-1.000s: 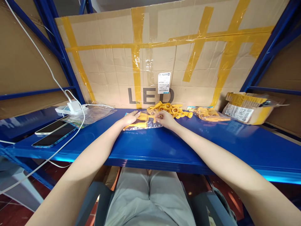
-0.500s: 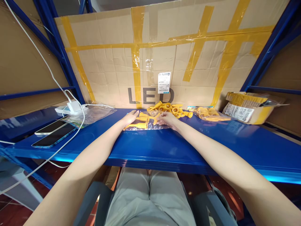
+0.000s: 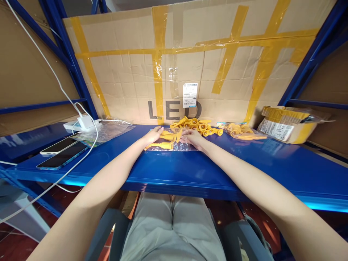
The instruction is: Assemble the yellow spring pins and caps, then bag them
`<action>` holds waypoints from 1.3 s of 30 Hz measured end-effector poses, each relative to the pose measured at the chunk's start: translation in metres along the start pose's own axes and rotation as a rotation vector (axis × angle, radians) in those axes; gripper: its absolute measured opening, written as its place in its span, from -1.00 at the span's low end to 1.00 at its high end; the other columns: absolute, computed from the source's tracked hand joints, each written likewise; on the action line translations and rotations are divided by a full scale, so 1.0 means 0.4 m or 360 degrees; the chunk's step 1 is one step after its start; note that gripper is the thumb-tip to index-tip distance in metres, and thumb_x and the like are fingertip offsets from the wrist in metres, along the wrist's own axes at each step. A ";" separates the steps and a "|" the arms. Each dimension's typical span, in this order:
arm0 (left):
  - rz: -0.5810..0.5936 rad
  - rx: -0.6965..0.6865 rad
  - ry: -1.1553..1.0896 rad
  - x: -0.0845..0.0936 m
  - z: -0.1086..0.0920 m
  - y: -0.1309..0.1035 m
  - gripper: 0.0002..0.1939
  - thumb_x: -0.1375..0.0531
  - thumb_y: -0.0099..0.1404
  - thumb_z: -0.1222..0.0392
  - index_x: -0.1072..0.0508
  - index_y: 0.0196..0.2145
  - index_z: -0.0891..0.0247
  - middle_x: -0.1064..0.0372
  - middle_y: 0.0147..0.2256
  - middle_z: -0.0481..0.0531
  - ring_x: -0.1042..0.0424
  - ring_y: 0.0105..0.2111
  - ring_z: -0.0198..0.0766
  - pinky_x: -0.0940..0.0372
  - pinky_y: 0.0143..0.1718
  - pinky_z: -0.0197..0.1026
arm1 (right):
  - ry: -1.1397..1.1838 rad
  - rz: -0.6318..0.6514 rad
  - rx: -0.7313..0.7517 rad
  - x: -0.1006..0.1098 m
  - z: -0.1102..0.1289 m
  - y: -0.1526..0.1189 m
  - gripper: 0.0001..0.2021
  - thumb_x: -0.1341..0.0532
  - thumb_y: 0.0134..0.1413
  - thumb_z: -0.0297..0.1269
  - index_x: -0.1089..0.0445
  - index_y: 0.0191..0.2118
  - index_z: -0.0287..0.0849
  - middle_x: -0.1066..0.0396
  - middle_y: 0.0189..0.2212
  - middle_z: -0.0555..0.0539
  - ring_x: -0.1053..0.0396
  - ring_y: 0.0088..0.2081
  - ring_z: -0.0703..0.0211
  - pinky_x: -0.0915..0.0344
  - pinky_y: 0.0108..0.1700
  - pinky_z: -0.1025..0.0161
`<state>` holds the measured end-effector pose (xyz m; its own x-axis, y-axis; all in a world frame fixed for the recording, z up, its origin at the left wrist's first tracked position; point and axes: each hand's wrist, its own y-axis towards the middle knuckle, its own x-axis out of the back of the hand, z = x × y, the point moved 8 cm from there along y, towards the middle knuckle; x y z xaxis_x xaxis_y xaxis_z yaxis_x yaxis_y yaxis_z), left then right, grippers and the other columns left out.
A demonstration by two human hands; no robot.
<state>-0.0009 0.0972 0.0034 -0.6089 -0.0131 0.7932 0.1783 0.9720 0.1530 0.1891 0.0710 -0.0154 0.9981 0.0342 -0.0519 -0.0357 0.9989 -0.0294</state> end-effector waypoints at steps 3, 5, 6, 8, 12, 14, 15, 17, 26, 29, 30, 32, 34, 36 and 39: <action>-0.0009 0.0024 -0.0045 0.004 -0.005 -0.006 -0.37 0.20 0.40 -0.09 -0.07 0.28 0.32 0.03 0.29 0.08 -0.02 0.27 -0.16 0.05 0.25 -0.18 | 0.0025 -0.0007 0.0023 0.003 -0.003 0.009 -0.76 -0.19 -0.09 -0.75 -0.31 -0.44 -0.24 -0.41 -0.58 0.06 -0.45 -0.51 0.35 -0.43 -0.26 0.39; -0.0015 0.0021 0.0031 0.006 -0.009 -0.009 -0.36 0.20 0.39 -0.10 -0.07 0.29 0.32 0.05 0.30 0.09 0.03 0.29 -0.14 0.11 0.26 -0.17 | 0.0043 0.0007 0.0023 0.002 -0.006 0.013 -0.75 -0.21 -0.14 -0.75 -0.34 -0.43 -0.25 -0.43 -0.53 0.05 -0.45 -0.49 0.36 -0.42 -0.23 0.40; -0.0013 0.0002 0.0090 0.006 -0.011 -0.009 -0.35 0.20 0.39 -0.10 -0.06 0.29 0.32 0.07 0.31 0.09 0.07 0.30 -0.14 0.14 0.27 -0.17 | 0.0054 0.0017 0.0025 0.001 -0.006 0.014 -0.75 -0.22 -0.15 -0.76 -0.35 -0.43 -0.25 -0.45 -0.51 0.04 -0.45 -0.47 0.37 -0.42 -0.23 0.41; 0.0014 -0.0066 0.0224 0.001 -0.018 -0.008 -0.34 0.20 0.38 -0.11 -0.05 0.30 0.31 0.15 0.32 0.10 0.18 0.32 -0.13 0.21 0.29 -0.13 | 0.0070 0.0042 0.0035 -0.001 -0.005 0.014 -0.74 -0.23 -0.17 -0.76 -0.37 -0.40 -0.26 -0.47 -0.45 0.02 -0.46 -0.44 0.37 -0.42 -0.23 0.43; 0.0133 -0.0188 0.0403 -0.023 -0.018 -0.003 -0.30 0.23 0.36 -0.16 0.00 0.32 0.26 0.32 0.34 0.06 0.37 0.33 -0.09 0.31 0.30 0.00 | 0.0000 0.0154 0.0046 -0.012 -0.004 0.011 -0.75 -0.24 -0.16 -0.73 -0.42 -0.37 -0.28 -0.50 -0.39 -0.05 -0.48 -0.37 0.33 -0.42 -0.23 0.42; 0.0171 -0.0229 0.0442 -0.033 -0.016 -0.001 -0.30 0.26 0.35 -0.18 0.00 0.32 0.23 0.34 0.34 0.04 0.42 0.33 -0.08 0.32 0.29 0.03 | -0.0083 0.0160 0.0056 -0.011 -0.003 0.012 -0.78 -0.25 -0.16 -0.72 -0.43 -0.41 -0.29 -0.51 -0.39 -0.06 -0.45 -0.42 0.35 -0.42 -0.30 0.44; 0.0179 -0.0246 0.0454 -0.036 -0.016 0.000 -0.30 0.27 0.35 -0.18 -0.01 0.32 0.22 0.34 0.34 0.04 0.43 0.33 -0.09 0.33 0.29 0.03 | -0.0129 0.0147 0.0064 -0.008 -0.003 0.013 -0.80 -0.25 -0.16 -0.72 -0.43 -0.43 -0.29 -0.51 -0.40 -0.06 -0.43 -0.47 0.37 -0.40 -0.36 0.45; 0.0184 -0.0255 0.0462 -0.037 -0.018 -0.002 -0.30 0.27 0.35 -0.19 -0.02 0.32 0.22 0.33 0.34 0.05 0.44 0.33 -0.10 0.33 0.29 0.04 | -0.0205 0.0126 0.0081 -0.005 0.000 0.014 -0.84 -0.25 -0.13 -0.69 -0.43 -0.44 -0.30 -0.50 -0.44 -0.05 -0.36 -0.56 0.41 -0.35 -0.48 0.47; 0.0281 -0.0245 0.0456 -0.026 -0.031 -0.022 -0.32 0.26 0.37 -0.14 0.00 0.32 0.24 0.31 0.34 0.02 0.38 0.34 -0.15 0.34 0.30 -0.03 | -0.0272 0.0154 0.0068 -0.003 0.030 0.002 -0.89 -0.27 -0.10 -0.60 -0.42 -0.39 -0.31 -0.47 -0.49 -0.08 -0.38 -0.56 0.35 -0.36 -0.49 0.42; 0.0273 -0.0239 0.0439 -0.016 -0.009 -0.011 -0.31 0.27 0.36 -0.17 -0.02 0.32 0.20 0.29 0.34 0.00 0.39 0.34 -0.18 0.34 0.30 -0.06 | -0.0501 -0.0141 0.0349 0.067 0.099 0.006 -0.84 -0.16 -0.02 -0.53 -0.44 -0.29 -0.29 -0.48 -0.41 -0.08 -0.38 -0.52 0.32 -0.36 -0.42 0.35; 0.0266 -0.0238 0.0437 -0.013 0.000 -0.006 -0.30 0.27 0.35 -0.20 -0.03 0.31 0.20 0.28 0.34 -0.01 0.40 0.34 -0.19 0.34 0.30 -0.08 | -0.0584 -0.0320 0.0450 0.107 0.126 0.006 -0.78 -0.10 0.00 -0.52 -0.43 -0.23 -0.28 -0.48 -0.37 -0.08 -0.39 -0.48 0.29 -0.37 -0.37 0.32; 0.0237 -0.0230 0.0431 -0.003 0.017 0.004 -0.27 0.28 0.34 -0.23 -0.06 0.31 0.23 0.27 0.34 0.02 0.40 0.34 -0.19 0.33 0.30 -0.11 | -0.0787 -0.0701 0.0648 0.195 0.175 -0.002 -0.72 -0.03 0.03 -0.50 -0.41 -0.17 -0.31 -0.47 -0.27 -0.16 -0.42 -0.32 0.19 -0.37 -0.21 0.25; 0.0226 -0.0224 0.0427 0.005 0.029 0.009 -0.25 0.28 0.34 -0.23 -0.06 0.30 0.27 0.27 0.34 0.05 0.40 0.34 -0.18 0.32 0.30 -0.11 | -0.1064 -0.0987 0.0794 0.271 0.207 -0.009 -0.67 -0.02 0.03 -0.49 -0.36 -0.08 -0.37 -0.43 -0.15 -0.26 -0.40 -0.17 0.10 -0.31 -0.07 0.19; 0.0238 -0.0224 0.0442 0.008 0.032 0.009 -0.26 0.28 0.35 -0.20 -0.03 0.31 0.29 0.28 0.34 0.06 0.41 0.34 -0.17 0.33 0.30 -0.09 | -0.1338 -0.1157 0.0828 0.331 0.212 -0.007 -0.61 -0.03 0.01 -0.49 -0.30 0.00 -0.42 -0.33 -0.02 -0.35 -0.36 -0.07 0.05 -0.25 0.02 0.17; 0.0276 -0.0219 0.0494 0.008 0.027 0.002 -0.29 0.28 0.36 -0.15 0.02 0.32 0.29 0.30 0.34 0.05 0.43 0.34 -0.17 0.34 0.30 -0.07 | -0.1697 -0.1180 0.0621 0.389 0.174 0.022 -0.52 -0.07 -0.01 -0.46 -0.24 0.09 -0.44 -0.23 0.08 -0.40 -0.25 0.09 -0.04 -0.18 0.11 0.16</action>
<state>-0.0111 0.1005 -0.0004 -0.3012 0.0579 0.9518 0.3731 0.9257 0.0618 0.3477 0.0874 0.0455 0.3360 -0.6820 0.6496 0.3621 0.7302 0.5794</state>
